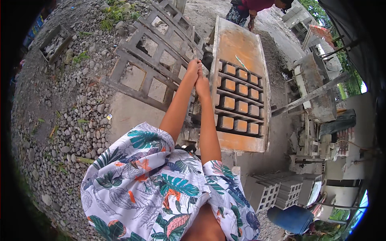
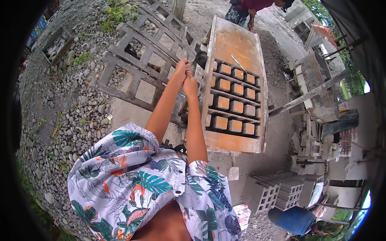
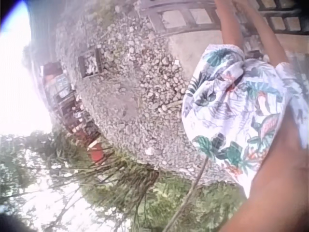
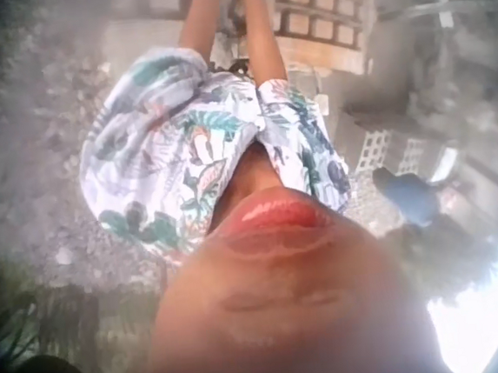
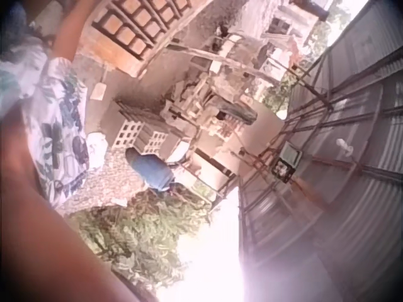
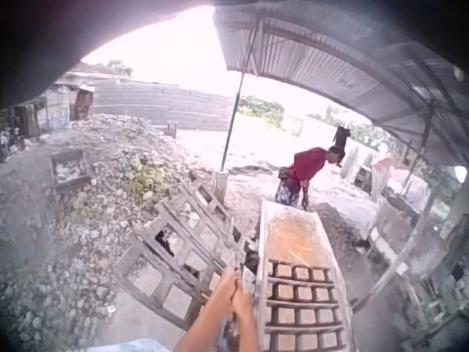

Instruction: The person cleans the edges of a concrete block mold using a small stick.

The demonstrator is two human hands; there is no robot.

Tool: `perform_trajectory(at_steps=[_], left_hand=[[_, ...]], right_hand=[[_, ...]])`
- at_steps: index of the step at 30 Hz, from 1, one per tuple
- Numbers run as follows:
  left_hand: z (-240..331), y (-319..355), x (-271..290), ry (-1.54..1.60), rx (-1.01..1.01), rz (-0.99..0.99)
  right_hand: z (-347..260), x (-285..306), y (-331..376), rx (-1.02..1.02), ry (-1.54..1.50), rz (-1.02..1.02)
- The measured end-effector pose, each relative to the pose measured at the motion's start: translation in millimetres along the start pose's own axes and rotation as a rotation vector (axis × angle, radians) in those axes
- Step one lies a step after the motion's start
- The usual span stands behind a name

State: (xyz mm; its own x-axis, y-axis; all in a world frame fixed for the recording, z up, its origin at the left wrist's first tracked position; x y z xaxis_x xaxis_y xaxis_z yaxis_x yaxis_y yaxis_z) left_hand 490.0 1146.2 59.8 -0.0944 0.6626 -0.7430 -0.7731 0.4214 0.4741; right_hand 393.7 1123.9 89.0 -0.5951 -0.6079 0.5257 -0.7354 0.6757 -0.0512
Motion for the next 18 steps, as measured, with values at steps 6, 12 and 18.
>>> perform_trajectory(at_steps=[6,12,18], left_hand=[[84,40,-24,0.204,-0.242,-0.085],[70,27,-16,0.137,-0.125,-0.148],[-5,12,-5,-0.058,0.107,-0.093]], right_hand=[[-80,3,-5,0.256,-0.029,-0.026],[-52,-20,-10,0.133,-0.112,-0.119],[9,-6,1,-0.102,-0.217,-0.057]])
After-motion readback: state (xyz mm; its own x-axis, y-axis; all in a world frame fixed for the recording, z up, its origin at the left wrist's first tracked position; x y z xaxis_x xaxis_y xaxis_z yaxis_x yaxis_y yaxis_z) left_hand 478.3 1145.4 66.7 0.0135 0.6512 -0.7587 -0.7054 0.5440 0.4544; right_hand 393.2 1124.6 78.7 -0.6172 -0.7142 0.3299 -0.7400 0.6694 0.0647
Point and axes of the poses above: each hand's wrist, its own y-axis away from the middle knuckle, its own x-axis out of the back of the hand, z = x × y, the point moved 8 cm from there along -y, towards the middle knuckle, and after that the axes turned 12 degrees about z, right-handed, at the moved point
